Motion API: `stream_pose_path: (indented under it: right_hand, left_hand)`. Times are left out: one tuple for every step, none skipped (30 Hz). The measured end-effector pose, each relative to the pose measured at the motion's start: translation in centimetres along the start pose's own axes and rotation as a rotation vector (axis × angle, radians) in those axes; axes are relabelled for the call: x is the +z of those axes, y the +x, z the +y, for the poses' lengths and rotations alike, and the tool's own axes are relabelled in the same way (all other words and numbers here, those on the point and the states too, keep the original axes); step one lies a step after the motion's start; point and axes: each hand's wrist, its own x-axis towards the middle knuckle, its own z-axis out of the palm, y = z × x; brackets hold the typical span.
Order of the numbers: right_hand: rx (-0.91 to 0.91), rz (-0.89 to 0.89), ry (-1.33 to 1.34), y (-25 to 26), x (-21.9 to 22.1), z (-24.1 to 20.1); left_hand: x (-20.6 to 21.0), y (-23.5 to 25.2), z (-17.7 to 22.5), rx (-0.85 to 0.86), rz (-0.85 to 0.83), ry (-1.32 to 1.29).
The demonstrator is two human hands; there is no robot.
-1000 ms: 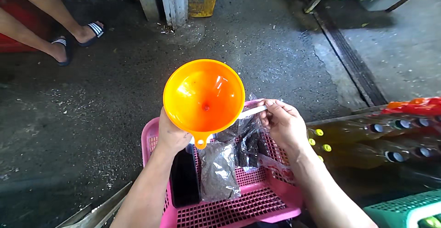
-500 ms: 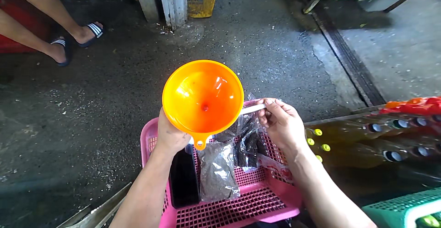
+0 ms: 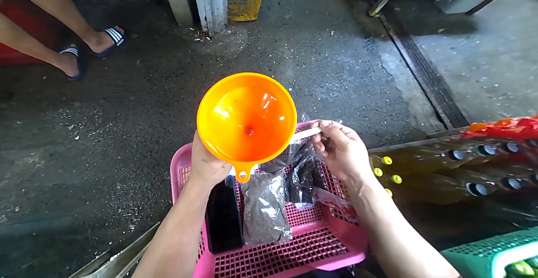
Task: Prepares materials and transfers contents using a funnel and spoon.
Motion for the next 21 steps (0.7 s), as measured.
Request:
stream_pose_path:
  right_hand:
    - [0.005,0.002,0.002,-0.01,0.04,-0.05]
    - [0.008,0.01,0.003,-0.01,0.08,-0.09]
    - [0.01,0.02,0.002,0.02,0.1,-0.12]
    - [0.011,0.028,0.005,0.05,0.09,-0.13]
    - [0.007,0.036,0.009,0.09,0.08,-0.11]
    - [0.002,0.041,0.012,0.12,0.04,-0.09]
    - [-0.004,0.043,0.015,0.13,-0.02,-0.08]
    - [-0.01,0.046,0.015,0.14,-0.07,-0.12]
    - [-0.014,0.05,0.017,0.16,-0.1,-0.18]
    - [-0.016,0.055,0.019,0.17,-0.1,-0.27]
    - [-0.021,0.058,0.02,0.19,-0.12,-0.32]
    - [-0.027,0.059,0.022,0.21,-0.15,-0.36]
    - [-0.031,0.063,0.027,0.24,-0.17,-0.39]
    - [-0.036,0.066,0.029,0.25,-0.18,-0.43]
    - [-0.039,0.065,0.029,0.26,-0.21,-0.47]
    - [-0.039,0.067,0.026,0.27,-0.23,-0.52]
    - [-0.04,0.069,0.028,0.28,-0.24,-0.57]
    - [-0.044,0.071,0.032,0.28,-0.25,-0.64]
    - [-0.05,0.073,0.035,0.29,-0.26,-0.72]
    - [-0.055,0.074,0.034,0.28,-0.28,-0.82]
    - [-0.058,0.076,0.036,0.27,-0.31,-0.95]
  left_hand:
    - [0.0,-0.02,0.02,-0.003,0.004,0.002]
    - [-0.04,-0.05,0.0,-0.002,0.004,0.009]
    - [-0.07,-0.06,-0.03,-0.003,0.003,0.011]
    - [-0.08,-0.05,-0.04,-0.004,0.001,0.009]
    - [-0.1,-0.03,-0.06,-0.004,0.0,0.007]
    - [-0.13,-0.02,-0.08,-0.002,-0.001,0.005]
    - [-0.15,-0.02,-0.1,0.0,-0.002,0.008]
    - [-0.14,-0.02,-0.1,0.0,0.002,0.011]
    - [-0.13,-0.01,-0.11,0.001,0.003,0.013]
    - [-0.14,-0.01,-0.12,0.001,0.003,0.013]
    - [-0.15,-0.01,-0.15,0.004,0.0,0.009]
    - [-0.14,-0.02,-0.17,0.007,0.0,0.008]
    - [-0.14,-0.02,-0.18,0.008,0.0,0.012]
    - [-0.13,-0.02,-0.19,0.012,0.003,0.02]
    - [-0.1,0.0,-0.15,0.02,0.002,0.022]
    - [-0.07,0.03,-0.12,0.027,0.001,0.029]
    - [-0.06,0.03,-0.17,0.031,0.001,0.042]
    - [-0.08,0.03,-0.26,0.033,0.003,0.048]
    - [-0.09,0.03,-0.31,0.037,0.003,0.049]
    - [-0.09,0.06,-0.25,0.044,-0.001,0.039]
    - [-0.08,0.09,-0.17,0.047,-0.004,0.019]
